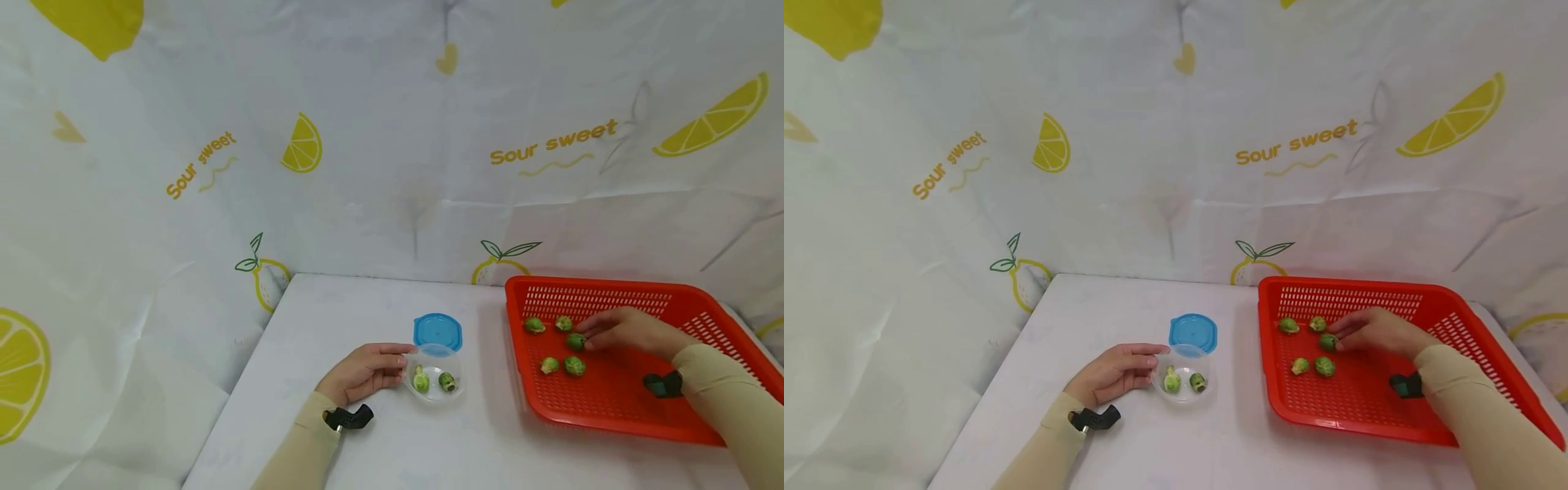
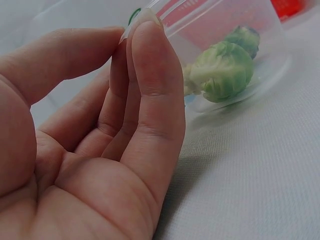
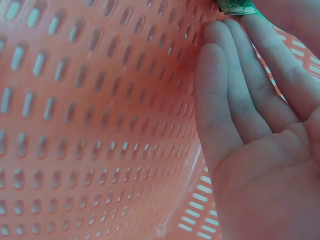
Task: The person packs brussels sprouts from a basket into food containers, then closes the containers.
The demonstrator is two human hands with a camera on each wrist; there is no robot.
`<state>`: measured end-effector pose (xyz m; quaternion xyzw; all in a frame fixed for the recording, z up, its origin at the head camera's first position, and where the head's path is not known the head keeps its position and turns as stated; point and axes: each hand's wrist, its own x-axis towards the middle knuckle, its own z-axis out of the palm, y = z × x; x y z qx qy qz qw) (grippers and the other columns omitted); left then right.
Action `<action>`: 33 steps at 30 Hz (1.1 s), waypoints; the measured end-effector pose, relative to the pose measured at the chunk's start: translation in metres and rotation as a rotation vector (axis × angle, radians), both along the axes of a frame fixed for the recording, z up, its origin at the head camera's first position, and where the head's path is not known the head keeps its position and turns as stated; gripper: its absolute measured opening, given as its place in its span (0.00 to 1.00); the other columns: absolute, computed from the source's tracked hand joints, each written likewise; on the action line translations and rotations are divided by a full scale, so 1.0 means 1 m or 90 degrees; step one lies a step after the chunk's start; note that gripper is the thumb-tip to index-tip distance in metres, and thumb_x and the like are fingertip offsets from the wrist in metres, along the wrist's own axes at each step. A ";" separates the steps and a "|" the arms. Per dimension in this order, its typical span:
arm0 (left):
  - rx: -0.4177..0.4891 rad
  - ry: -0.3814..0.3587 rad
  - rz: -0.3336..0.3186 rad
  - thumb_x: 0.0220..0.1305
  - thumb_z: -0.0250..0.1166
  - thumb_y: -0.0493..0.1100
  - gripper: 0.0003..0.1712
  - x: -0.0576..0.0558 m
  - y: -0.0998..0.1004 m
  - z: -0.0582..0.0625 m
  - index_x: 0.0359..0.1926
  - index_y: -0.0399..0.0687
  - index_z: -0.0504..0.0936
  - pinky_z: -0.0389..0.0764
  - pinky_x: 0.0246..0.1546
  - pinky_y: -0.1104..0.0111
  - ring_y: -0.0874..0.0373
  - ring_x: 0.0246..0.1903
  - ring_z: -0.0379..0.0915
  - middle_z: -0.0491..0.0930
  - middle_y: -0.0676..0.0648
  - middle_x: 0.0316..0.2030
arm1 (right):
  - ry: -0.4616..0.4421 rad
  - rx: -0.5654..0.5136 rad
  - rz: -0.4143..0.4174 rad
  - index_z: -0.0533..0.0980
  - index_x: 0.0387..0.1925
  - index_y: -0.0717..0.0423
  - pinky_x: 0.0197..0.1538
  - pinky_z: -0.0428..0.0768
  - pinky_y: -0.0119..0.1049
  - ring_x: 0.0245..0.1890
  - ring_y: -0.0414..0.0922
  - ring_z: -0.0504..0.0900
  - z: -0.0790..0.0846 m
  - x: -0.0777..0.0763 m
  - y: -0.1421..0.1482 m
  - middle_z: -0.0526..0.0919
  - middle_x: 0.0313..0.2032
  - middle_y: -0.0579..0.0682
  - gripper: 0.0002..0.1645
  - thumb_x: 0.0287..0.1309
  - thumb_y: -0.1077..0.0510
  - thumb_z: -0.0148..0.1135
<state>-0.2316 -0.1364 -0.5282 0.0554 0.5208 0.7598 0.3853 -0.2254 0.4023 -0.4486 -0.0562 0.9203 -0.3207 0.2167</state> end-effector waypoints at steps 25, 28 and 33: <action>-0.002 -0.001 -0.001 0.76 0.66 0.34 0.28 0.004 0.002 0.002 0.74 0.40 0.77 0.89 0.48 0.73 0.62 0.40 0.85 0.85 0.45 0.55 | 0.002 0.007 -0.007 0.85 0.61 0.60 0.54 0.83 0.40 0.54 0.47 0.84 0.000 0.001 -0.005 0.89 0.57 0.57 0.26 0.68 0.49 0.74; -0.004 0.002 0.001 0.76 0.66 0.34 0.28 0.004 0.001 0.001 0.74 0.40 0.77 0.89 0.48 0.73 0.63 0.41 0.85 0.85 0.45 0.57 | 0.005 0.014 -0.006 0.85 0.60 0.60 0.54 0.83 0.40 0.54 0.47 0.84 0.001 0.000 -0.007 0.90 0.57 0.57 0.26 0.68 0.50 0.75; -0.004 0.002 0.002 0.76 0.66 0.34 0.29 0.004 0.001 0.003 0.74 0.40 0.77 0.89 0.47 0.73 0.63 0.40 0.85 0.85 0.46 0.52 | 0.021 0.029 -0.005 0.86 0.59 0.62 0.53 0.83 0.39 0.52 0.46 0.84 0.000 -0.001 -0.008 0.90 0.55 0.57 0.24 0.68 0.51 0.74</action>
